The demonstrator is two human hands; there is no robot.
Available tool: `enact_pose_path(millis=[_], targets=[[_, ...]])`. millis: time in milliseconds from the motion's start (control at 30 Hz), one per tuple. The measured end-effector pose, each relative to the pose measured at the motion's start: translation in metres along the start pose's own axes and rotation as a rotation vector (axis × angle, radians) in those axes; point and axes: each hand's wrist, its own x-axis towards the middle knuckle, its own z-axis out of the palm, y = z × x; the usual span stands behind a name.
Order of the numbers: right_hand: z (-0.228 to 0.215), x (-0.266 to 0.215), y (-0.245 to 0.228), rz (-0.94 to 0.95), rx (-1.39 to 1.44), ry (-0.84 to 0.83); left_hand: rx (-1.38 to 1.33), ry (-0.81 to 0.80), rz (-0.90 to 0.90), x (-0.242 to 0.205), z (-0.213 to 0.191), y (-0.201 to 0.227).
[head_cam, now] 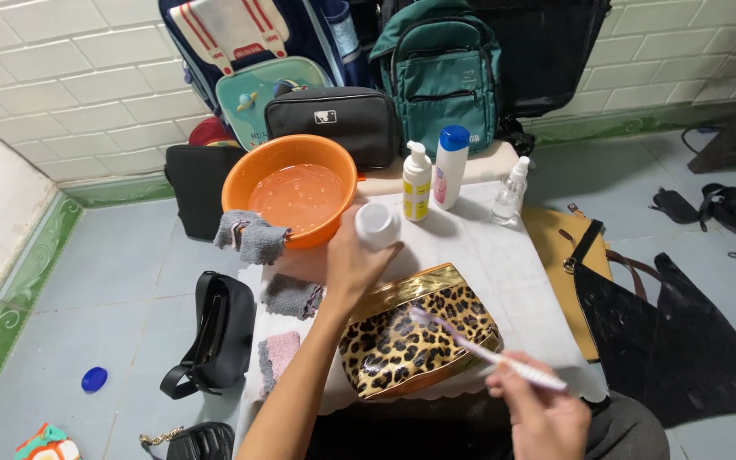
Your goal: Cleaning a leopard-print pouch using a toothbrush and a cloth.
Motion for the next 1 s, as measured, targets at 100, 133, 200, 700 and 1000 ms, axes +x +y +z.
enact_pose_path(millis=[100,133,200,700,1000], targets=[[0.002,-0.015,0.027,-0.217,-0.295,-0.076,0.134,-0.08,-0.068,0.021,0.017,-0.014],[0.01,-0.018,0.024,-0.217,-0.297,-0.075,0.132,-0.08,-0.068,0.023,0.021,-0.022],[0.026,-0.023,0.019,-0.568,-0.551,-0.205,0.13,-0.17,-0.201,0.026,0.031,-0.038],[0.01,-0.011,-0.007,-0.58,-0.775,-0.178,0.343,-0.24,0.121,-0.144,-0.089,0.014],[-0.039,0.0,-0.014,-0.529,-0.937,-0.334,0.457,-0.193,0.135,-0.162,-0.081,0.011]])
